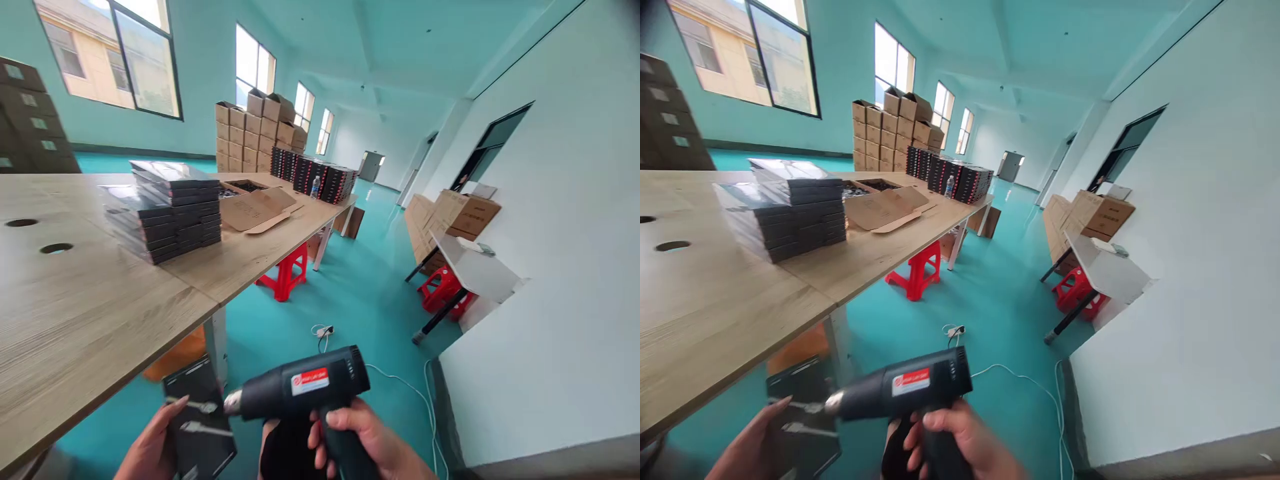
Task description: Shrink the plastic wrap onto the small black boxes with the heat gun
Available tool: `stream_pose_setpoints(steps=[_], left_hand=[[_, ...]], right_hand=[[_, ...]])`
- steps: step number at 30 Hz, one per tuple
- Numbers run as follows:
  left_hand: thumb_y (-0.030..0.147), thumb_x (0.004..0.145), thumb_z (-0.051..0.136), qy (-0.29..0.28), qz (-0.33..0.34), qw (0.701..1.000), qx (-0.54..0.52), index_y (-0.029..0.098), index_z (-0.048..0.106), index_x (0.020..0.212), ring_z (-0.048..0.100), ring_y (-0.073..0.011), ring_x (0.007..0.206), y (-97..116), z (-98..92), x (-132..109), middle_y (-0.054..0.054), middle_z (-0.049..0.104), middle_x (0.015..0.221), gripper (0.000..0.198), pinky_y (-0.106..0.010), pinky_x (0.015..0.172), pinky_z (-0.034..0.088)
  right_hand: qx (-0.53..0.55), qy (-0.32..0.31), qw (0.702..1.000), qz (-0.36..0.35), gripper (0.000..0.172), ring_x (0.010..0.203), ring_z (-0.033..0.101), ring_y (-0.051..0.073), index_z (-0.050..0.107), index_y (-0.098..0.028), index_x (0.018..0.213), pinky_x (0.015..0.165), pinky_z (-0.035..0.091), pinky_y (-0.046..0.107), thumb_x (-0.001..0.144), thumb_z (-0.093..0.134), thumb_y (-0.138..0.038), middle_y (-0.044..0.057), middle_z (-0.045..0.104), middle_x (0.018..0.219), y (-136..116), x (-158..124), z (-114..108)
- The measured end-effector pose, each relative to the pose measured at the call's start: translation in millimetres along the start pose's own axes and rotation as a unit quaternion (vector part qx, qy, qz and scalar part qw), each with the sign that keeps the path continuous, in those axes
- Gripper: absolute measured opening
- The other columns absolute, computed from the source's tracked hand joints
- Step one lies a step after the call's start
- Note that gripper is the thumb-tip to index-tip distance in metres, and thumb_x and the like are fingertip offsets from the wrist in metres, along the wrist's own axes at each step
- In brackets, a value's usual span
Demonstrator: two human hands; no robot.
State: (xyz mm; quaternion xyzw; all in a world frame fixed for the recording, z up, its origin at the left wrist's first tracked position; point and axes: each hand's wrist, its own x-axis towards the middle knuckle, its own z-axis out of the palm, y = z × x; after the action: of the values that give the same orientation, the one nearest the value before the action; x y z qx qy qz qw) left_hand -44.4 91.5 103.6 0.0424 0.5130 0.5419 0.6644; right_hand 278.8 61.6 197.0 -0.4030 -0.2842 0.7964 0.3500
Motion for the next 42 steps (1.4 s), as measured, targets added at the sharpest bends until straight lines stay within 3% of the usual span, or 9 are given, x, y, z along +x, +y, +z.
stream_pose_setpoints(steps=[5, 12, 18, 23, 28, 33, 36, 39, 42], left_hand=[[0.022, 0.081, 0.058, -0.130, -0.008, 0.990, -0.049, 0.010, 0.067, 0.087, 0.068, -0.0234, 0.056, -3, 23.0, -25, -0.010, 0.072, 0.068, 0.016, -0.034, 0.059, 0.057], [0.027, 0.086, 0.054, -0.161, -0.003, 0.986, -0.038, 0.007, 0.069, 0.091, 0.069, -0.0241, 0.069, -11, 18.4, -22, -0.015, 0.074, 0.080, 0.026, -0.035, 0.071, 0.056], [0.036, 0.089, 0.057, -0.144, -0.008, 0.989, -0.028, 0.010, 0.069, 0.085, 0.067, -0.0229, 0.064, -16, 16.8, -15, -0.012, 0.072, 0.074, 0.030, -0.032, 0.063, 0.055], [0.045, 0.089, 0.057, -0.148, -0.017, 0.988, -0.026, 0.009, 0.070, 0.084, 0.066, -0.0231, 0.059, -17, 6.9, -10, -0.013, 0.072, 0.071, 0.038, -0.032, 0.060, 0.054], [0.043, 0.088, 0.055, -0.142, -0.017, 0.989, -0.040, 0.010, 0.069, 0.080, 0.066, -0.0239, 0.059, -15, 5.3, -9, -0.013, 0.071, 0.071, 0.037, -0.032, 0.057, 0.053], [0.044, 0.091, 0.053, -0.130, -0.053, 0.988, -0.058, 0.011, 0.069, 0.085, 0.066, -0.0231, 0.056, -10, 7.6, -13, -0.011, 0.070, 0.067, 0.037, -0.032, 0.056, 0.053], [0.047, 0.091, 0.055, -0.116, -0.058, 0.990, -0.061, 0.011, 0.069, 0.086, 0.067, -0.0235, 0.055, -6, 3.8, -11, -0.010, 0.070, 0.065, 0.039, -0.032, 0.056, 0.054], [0.047, 0.092, 0.055, -0.120, -0.048, 0.988, -0.081, 0.011, 0.070, 0.091, 0.070, -0.0246, 0.061, -3, -0.5, -8, -0.011, 0.073, 0.070, 0.039, -0.033, 0.061, 0.057], [0.046, 0.095, 0.051, -0.119, -0.052, 0.988, -0.089, 0.010, 0.070, 0.096, 0.073, -0.0266, 0.070, -1, -0.5, -7, -0.012, 0.074, 0.075, 0.041, -0.035, 0.067, 0.059]], right_hand=[[0.065, 0.112, 0.991, 0.018, 0.027, 0.068, 0.071, 0.015, 0.073, -0.010, 0.098, 0.054, 0.057, 0.020, 0.078, 0.076, -0.028, 0.009, 0.077, 0.084, -8, -4, -6], [0.062, 0.084, 0.994, 0.038, 0.027, 0.070, 0.068, 0.015, 0.073, -0.011, 0.101, 0.057, 0.056, 0.021, 0.081, 0.074, -0.029, 0.010, 0.075, 0.086, -14, 3, 5], [-0.088, -0.001, 0.996, -0.020, 0.033, 0.069, 0.066, 0.016, 0.071, -0.015, 0.102, 0.055, 0.053, 0.024, 0.080, 0.074, -0.038, 0.008, 0.074, 0.087, -13, 16, 38], [-0.232, 0.056, 0.969, -0.059, 0.034, 0.072, 0.064, 0.017, 0.072, -0.015, 0.090, 0.062, 0.053, 0.028, 0.080, 0.072, -0.047, 0.006, 0.071, 0.080, -24, 22, 43], [-0.255, -0.035, 0.966, -0.024, 0.034, 0.074, 0.065, 0.019, 0.072, -0.016, 0.096, 0.061, 0.052, 0.030, 0.078, 0.072, -0.045, 0.007, 0.072, 0.089, -30, 23, 54], [-0.289, 0.049, 0.955, -0.034, 0.033, 0.071, 0.064, 0.018, 0.072, -0.015, 0.088, 0.064, 0.053, 0.032, 0.079, 0.070, -0.047, 0.005, 0.070, 0.077, -35, 33, 51], [-0.318, -0.041, 0.947, 0.015, 0.030, 0.071, 0.064, 0.018, 0.072, -0.016, 0.091, 0.062, 0.052, 0.031, 0.078, 0.070, -0.043, 0.006, 0.071, 0.086, -37, 23, 47], [-0.391, -0.133, 0.905, 0.103, 0.024, 0.067, 0.063, 0.017, 0.071, -0.016, 0.085, 0.059, 0.051, 0.030, 0.076, 0.072, -0.038, 0.004, 0.069, 0.079, -35, 10, 45], [-0.402, -0.099, 0.906, 0.088, 0.025, 0.066, 0.062, 0.017, 0.071, -0.016, 0.084, 0.060, 0.051, 0.030, 0.077, 0.071, -0.040, 0.003, 0.067, 0.073, -32, 12, 47]])
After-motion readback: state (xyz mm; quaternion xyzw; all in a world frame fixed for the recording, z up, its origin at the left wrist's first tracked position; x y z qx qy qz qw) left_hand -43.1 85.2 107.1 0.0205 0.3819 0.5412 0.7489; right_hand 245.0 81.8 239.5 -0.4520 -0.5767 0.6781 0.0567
